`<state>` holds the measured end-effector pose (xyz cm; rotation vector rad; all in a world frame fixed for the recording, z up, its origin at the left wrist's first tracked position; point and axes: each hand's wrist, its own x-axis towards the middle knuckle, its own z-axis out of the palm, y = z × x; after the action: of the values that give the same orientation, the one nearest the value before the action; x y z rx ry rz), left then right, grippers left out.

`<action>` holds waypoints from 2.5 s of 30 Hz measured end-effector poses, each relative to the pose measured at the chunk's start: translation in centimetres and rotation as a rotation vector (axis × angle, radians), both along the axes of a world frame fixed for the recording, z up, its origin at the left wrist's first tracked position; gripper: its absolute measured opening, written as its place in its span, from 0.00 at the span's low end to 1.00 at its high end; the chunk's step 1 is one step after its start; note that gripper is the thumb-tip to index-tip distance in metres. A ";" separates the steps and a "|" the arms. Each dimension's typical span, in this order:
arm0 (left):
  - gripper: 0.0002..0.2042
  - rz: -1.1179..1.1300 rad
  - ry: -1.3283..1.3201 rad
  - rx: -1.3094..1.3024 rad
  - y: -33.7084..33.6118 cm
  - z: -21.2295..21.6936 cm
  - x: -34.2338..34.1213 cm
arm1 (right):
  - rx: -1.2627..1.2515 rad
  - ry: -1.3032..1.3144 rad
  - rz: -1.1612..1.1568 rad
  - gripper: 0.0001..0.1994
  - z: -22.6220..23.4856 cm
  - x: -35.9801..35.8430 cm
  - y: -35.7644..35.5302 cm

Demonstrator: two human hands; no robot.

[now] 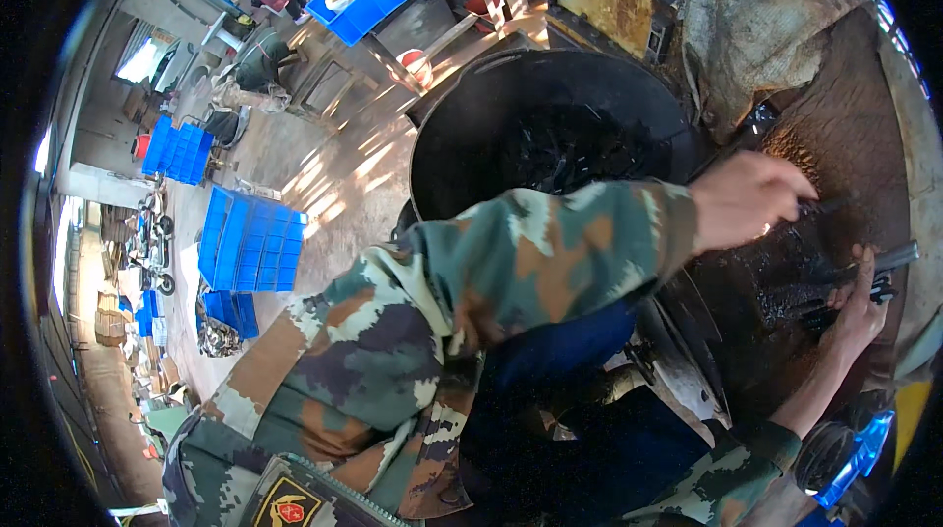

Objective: Grinding small metal components using a stationary grinding machine.

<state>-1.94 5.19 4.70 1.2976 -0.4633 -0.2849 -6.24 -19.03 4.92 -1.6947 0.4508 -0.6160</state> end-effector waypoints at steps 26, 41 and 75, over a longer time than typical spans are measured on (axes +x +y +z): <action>0.08 0.111 0.274 -0.068 -8.3 -2.6 -0.2 | -0.159 0.060 -0.048 0.12 1.3 -1.6 1.4; 0.11 -0.053 0.264 -0.035 -8.7 -2.3 -0.6 | -0.095 -0.064 0.026 0.10 2.1 -2.1 3.1; 0.11 -0.035 0.321 0.073 -8.2 -1.7 0.1 | -0.115 -0.104 0.043 0.12 0.9 -1.2 2.3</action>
<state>-1.84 -3.04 2.97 1.2864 -0.2043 -0.5344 -7.49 -16.75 5.81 -1.7675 0.3091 -0.7063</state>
